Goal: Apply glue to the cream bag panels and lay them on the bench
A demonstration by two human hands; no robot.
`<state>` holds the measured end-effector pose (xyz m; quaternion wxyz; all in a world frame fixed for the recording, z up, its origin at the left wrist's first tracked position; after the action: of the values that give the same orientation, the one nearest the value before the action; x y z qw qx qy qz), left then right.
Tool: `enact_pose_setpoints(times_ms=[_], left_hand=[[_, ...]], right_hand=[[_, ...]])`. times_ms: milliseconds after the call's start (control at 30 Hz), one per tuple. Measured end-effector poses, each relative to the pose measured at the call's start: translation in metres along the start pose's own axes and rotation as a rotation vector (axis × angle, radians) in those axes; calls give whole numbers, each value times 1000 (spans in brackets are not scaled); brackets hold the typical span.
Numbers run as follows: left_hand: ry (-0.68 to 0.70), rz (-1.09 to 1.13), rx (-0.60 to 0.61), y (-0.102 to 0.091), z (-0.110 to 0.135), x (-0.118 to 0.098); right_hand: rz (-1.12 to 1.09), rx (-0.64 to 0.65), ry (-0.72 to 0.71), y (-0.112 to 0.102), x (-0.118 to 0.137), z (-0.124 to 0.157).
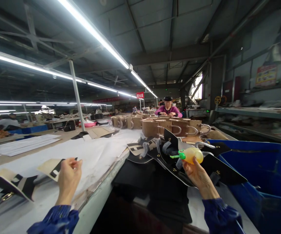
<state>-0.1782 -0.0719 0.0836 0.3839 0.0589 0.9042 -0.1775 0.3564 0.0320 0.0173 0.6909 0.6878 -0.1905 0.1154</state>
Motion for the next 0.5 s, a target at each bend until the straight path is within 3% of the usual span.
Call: enact_pose_setpoints(times_ms=[167, 200, 267, 333, 400, 500], left_hand=[[319, 175, 357, 28, 96, -88], [435, 180, 392, 28, 119, -107], [869, 85, 349, 20, 165, -152], [1115, -2, 333, 11, 200, -186], [1248, -37, 352, 3, 220, -213], [1316, -63, 455, -5, 228, -233]], right_hand=[[39, 196, 17, 41, 19, 52], [56, 234, 17, 50, 20, 61], [89, 291, 12, 65, 18, 76], [121, 334, 21, 76, 11, 86], [161, 381, 64, 83, 1, 92], [212, 444, 146, 88, -16, 97]])
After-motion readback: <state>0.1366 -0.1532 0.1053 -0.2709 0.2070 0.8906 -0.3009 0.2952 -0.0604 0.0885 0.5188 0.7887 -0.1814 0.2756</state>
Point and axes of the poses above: each hand's wrist, its own z-axis away from the middle knuckle, its own y-axis out of the palm, x = y × z, the point moved 5 cm from there along -z, towards the middle knuckle, and after that the axes turned 4 degrees about -x, right-handed, at the moved point
